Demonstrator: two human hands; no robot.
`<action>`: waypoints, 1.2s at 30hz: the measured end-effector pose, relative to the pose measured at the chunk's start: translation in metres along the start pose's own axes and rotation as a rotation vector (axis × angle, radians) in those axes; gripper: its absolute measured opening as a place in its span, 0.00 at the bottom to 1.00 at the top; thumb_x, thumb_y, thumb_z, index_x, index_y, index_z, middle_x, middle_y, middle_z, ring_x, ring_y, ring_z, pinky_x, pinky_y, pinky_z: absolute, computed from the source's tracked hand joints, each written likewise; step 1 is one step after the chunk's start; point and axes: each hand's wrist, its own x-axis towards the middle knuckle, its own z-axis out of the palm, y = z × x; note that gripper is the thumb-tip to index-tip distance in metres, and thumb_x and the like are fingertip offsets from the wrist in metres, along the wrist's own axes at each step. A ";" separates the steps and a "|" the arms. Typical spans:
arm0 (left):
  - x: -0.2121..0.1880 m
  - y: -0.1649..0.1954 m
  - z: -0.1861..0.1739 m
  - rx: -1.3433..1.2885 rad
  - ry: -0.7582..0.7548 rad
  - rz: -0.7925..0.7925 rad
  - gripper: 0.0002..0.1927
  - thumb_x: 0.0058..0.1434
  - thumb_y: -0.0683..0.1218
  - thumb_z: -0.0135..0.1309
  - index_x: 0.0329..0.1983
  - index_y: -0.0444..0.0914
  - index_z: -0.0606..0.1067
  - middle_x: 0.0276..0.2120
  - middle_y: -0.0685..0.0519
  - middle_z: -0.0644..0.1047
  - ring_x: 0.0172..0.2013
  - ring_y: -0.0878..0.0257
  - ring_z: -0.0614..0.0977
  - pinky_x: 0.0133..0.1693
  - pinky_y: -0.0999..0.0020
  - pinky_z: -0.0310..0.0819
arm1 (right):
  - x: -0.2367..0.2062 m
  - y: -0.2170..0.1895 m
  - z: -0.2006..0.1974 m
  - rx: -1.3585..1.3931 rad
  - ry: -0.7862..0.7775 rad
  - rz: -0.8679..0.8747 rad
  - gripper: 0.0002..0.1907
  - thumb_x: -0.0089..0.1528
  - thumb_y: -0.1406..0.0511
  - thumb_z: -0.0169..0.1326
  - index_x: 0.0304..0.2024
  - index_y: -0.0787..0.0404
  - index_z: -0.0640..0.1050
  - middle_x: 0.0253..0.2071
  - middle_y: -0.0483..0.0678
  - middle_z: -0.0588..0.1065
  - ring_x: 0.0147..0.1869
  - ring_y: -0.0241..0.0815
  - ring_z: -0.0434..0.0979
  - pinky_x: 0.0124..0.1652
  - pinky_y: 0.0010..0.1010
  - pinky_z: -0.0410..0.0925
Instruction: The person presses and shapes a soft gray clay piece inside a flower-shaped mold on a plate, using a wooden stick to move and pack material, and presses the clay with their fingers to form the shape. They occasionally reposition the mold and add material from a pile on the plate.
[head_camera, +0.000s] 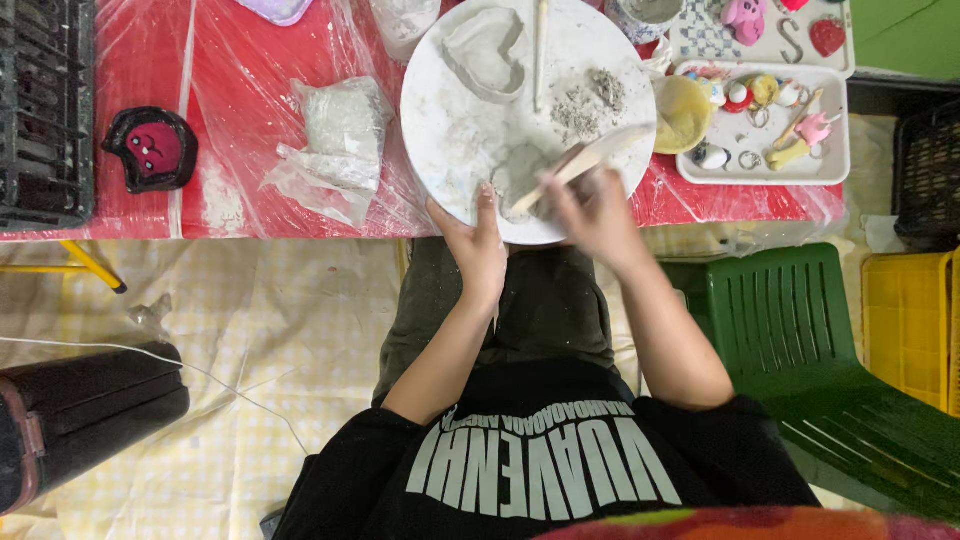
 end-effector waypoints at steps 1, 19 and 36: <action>-0.001 0.000 -0.001 0.008 -0.006 0.001 0.44 0.69 0.45 0.55 0.75 0.26 0.41 0.69 0.39 0.58 0.63 0.59 0.65 0.63 0.67 0.61 | -0.001 -0.002 0.000 -0.039 0.055 0.021 0.06 0.71 0.68 0.56 0.41 0.67 0.75 0.29 0.44 0.74 0.32 0.30 0.74 0.32 0.24 0.68; 0.001 0.003 -0.005 0.172 -0.046 0.117 0.40 0.70 0.48 0.55 0.73 0.25 0.48 0.68 0.37 0.60 0.67 0.54 0.63 0.69 0.61 0.53 | -0.005 0.009 -0.010 0.006 0.054 -0.027 0.06 0.70 0.69 0.56 0.42 0.66 0.73 0.28 0.42 0.74 0.30 0.27 0.74 0.29 0.22 0.67; 0.006 0.005 -0.003 0.092 -0.032 0.037 0.47 0.68 0.48 0.56 0.74 0.25 0.39 0.70 0.38 0.55 0.66 0.56 0.62 0.66 0.63 0.56 | 0.002 0.028 -0.013 0.123 0.023 -0.135 0.07 0.73 0.70 0.54 0.49 0.66 0.70 0.38 0.43 0.74 0.41 0.31 0.78 0.40 0.27 0.74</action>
